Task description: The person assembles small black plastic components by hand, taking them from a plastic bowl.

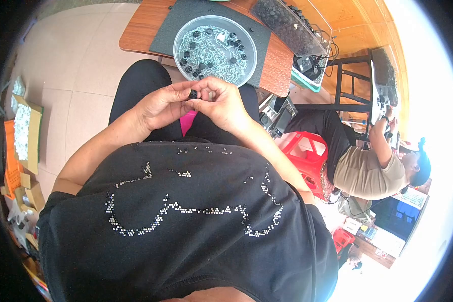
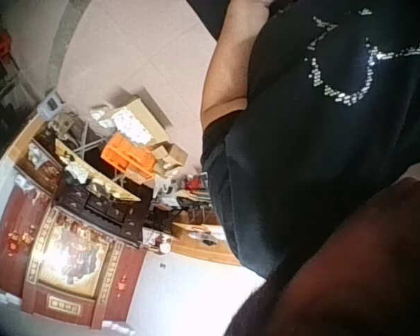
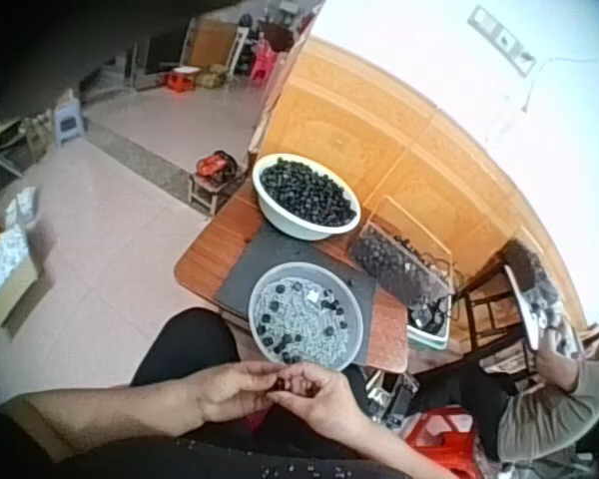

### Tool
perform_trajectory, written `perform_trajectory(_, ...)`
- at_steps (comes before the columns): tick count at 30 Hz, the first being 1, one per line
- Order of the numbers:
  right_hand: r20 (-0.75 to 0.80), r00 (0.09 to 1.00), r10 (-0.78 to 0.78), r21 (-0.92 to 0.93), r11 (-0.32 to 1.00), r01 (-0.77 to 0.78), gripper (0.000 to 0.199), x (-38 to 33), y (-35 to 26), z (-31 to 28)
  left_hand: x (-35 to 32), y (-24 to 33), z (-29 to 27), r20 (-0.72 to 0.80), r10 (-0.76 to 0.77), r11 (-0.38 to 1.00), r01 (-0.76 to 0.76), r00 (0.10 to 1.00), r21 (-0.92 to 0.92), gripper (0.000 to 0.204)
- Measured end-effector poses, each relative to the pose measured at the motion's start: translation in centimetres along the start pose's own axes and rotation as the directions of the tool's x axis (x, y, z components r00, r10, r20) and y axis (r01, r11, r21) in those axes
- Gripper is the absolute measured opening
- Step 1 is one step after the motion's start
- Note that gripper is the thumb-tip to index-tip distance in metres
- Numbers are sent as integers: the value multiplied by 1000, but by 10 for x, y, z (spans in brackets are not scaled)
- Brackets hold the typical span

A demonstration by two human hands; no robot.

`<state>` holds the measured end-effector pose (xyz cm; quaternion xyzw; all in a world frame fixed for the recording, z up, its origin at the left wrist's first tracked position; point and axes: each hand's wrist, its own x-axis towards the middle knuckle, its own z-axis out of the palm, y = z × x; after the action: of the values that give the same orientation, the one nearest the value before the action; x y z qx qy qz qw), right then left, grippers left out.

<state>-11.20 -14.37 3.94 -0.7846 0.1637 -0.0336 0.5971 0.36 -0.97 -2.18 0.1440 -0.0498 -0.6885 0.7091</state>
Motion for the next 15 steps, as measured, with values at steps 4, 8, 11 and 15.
perform_trajectory(4, 14, 1000, 10, 57, 998, -10, 19, 0, -1, 0, 1, -4, -3, -10, -11, 1000, 11, 1000, -23, 27)
perform_trajectory(8, 45, 999, 16, 17, 1000, -16, 17, 0, -4, -2, -3, -4, 4, -44, -17, 999, 15, 999, -48, 27)
perform_trajectory(11, 70, 997, 34, -34, 999, -32, 17, 1, -11, -3, -5, -3, 5, -40, -25, 999, 24, 999, -43, 27)
perform_trajectory(15, 114, 993, 40, 125, 991, -54, 19, 2, -3, -4, -4, -3, 3, -14, -25, 999, 25, 1000, -26, 30)
